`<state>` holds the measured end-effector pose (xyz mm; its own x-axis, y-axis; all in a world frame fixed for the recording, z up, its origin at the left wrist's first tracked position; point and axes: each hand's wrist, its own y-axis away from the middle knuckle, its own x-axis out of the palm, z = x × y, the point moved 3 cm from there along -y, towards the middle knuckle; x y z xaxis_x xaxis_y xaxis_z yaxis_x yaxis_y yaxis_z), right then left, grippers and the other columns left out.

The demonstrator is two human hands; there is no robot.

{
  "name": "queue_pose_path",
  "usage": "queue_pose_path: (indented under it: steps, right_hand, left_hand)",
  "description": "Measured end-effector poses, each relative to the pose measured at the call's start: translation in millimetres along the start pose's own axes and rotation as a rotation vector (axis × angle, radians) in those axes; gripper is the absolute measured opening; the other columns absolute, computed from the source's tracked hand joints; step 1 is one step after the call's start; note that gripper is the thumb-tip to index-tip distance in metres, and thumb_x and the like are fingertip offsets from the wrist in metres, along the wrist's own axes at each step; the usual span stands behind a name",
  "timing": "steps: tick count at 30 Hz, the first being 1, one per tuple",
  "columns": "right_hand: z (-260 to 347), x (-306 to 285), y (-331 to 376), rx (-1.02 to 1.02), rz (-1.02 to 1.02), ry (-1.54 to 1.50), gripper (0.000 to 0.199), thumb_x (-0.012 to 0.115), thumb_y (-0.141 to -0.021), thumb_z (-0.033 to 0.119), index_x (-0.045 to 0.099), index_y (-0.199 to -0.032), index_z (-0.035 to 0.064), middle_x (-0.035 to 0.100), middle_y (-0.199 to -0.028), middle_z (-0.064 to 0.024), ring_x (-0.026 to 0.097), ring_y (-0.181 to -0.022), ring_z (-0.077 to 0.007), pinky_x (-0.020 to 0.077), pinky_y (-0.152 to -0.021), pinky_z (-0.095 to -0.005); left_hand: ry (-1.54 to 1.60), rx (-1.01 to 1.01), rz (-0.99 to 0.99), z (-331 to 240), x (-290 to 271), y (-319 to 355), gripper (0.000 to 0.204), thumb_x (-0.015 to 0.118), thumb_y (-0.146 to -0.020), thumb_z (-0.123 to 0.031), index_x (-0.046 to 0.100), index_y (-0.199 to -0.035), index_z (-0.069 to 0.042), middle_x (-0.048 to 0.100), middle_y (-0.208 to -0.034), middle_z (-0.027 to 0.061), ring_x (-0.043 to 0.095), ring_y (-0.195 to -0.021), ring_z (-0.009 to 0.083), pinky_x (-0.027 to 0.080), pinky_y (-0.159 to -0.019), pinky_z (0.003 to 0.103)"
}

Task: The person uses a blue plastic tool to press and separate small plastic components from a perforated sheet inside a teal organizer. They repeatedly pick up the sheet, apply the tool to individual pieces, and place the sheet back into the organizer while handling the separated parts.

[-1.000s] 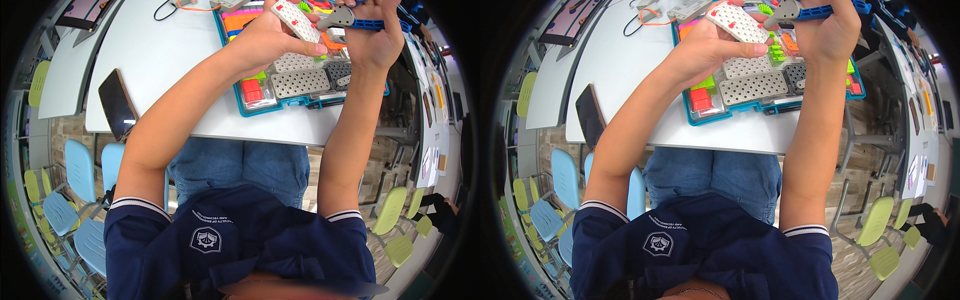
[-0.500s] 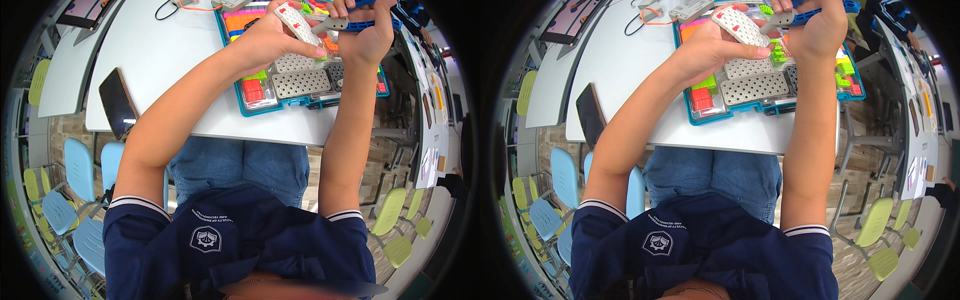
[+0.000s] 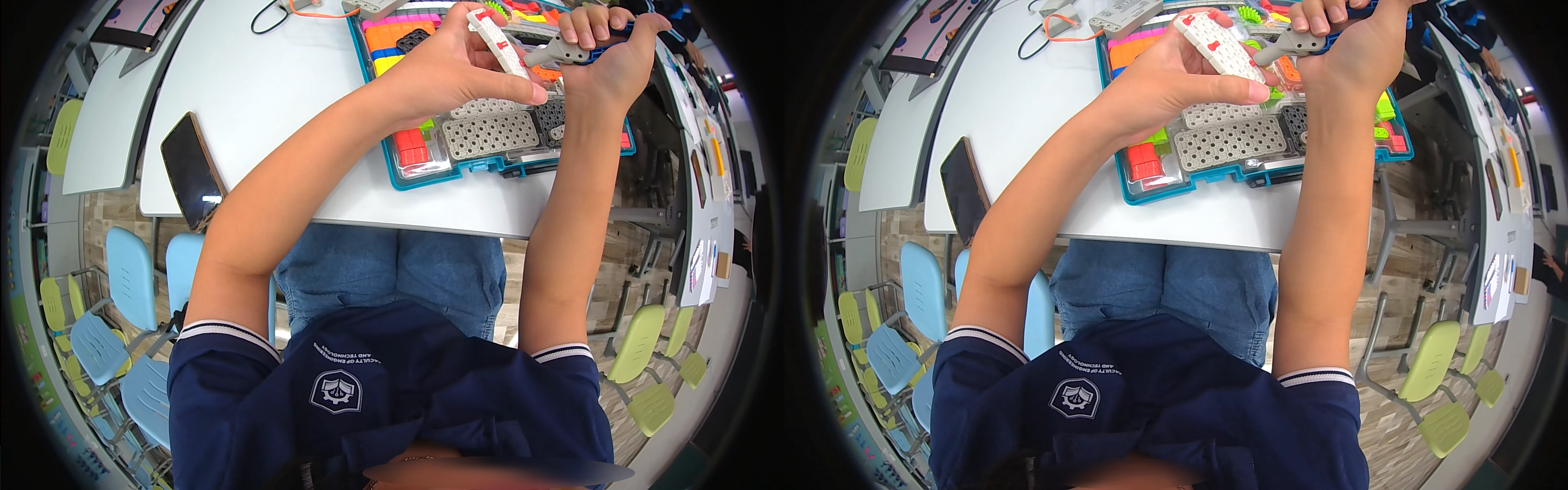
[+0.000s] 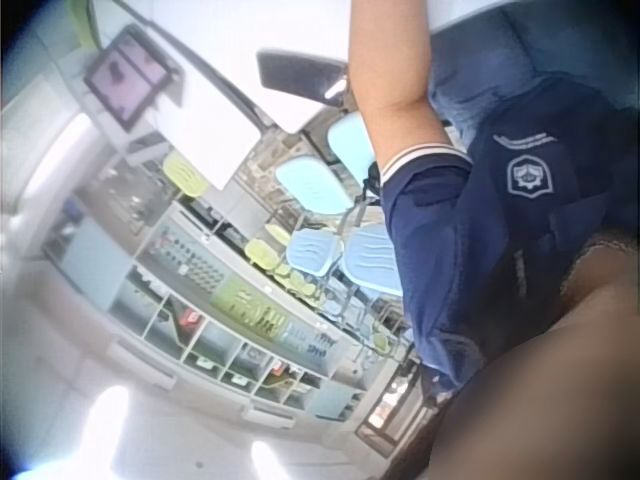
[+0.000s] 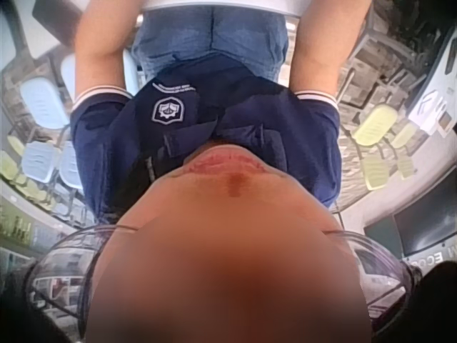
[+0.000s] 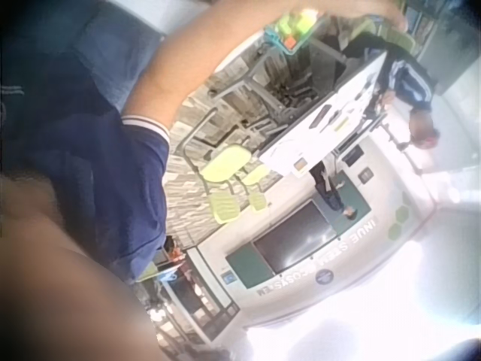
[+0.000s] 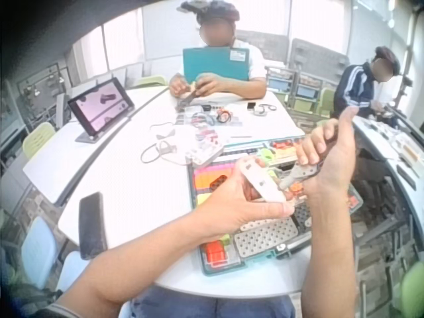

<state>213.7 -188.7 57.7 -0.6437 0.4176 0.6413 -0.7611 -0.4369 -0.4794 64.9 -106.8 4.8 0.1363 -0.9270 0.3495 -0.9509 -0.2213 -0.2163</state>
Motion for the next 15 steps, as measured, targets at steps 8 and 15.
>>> queue_pose_path:
  steps: [8, 15]
  right_hand:
    - [11, -9, -6, 0.133, 0.049, 0.106, 0.052, 0.054, -0.105, 0.054, 0.042, -0.079, 0.0107, 0.032, -0.063, -0.0004, 0.031, -0.053, -0.0145, 0.0319, -0.051, -0.0318]
    - [9, -5, -1, 0.079, 0.013, 0.165, 0.051, 0.057, -0.104, 0.053, 0.042, -0.079, 0.0114, 0.031, -0.058, -0.0001, 0.032, -0.049, -0.0142, 0.0324, -0.048, -0.0327]
  left_hand:
    - [-0.131, 0.016, -0.131, 5, 4, -1, 0.086, 0.091, -0.077, -0.005, 0.032, -0.14, -0.001, 0.064, -0.121, 0.0148, 0.067, -0.114, 0.0203, 0.052, -0.1, 0.035]
    - [-0.238, 0.013, -0.146, 5, 2, -1, 0.117, 0.1, -0.066, -0.026, 0.021, -0.145, 0.007, 0.059, -0.13, 0.0226, 0.061, -0.123, 0.0269, 0.051, -0.105, 0.039]
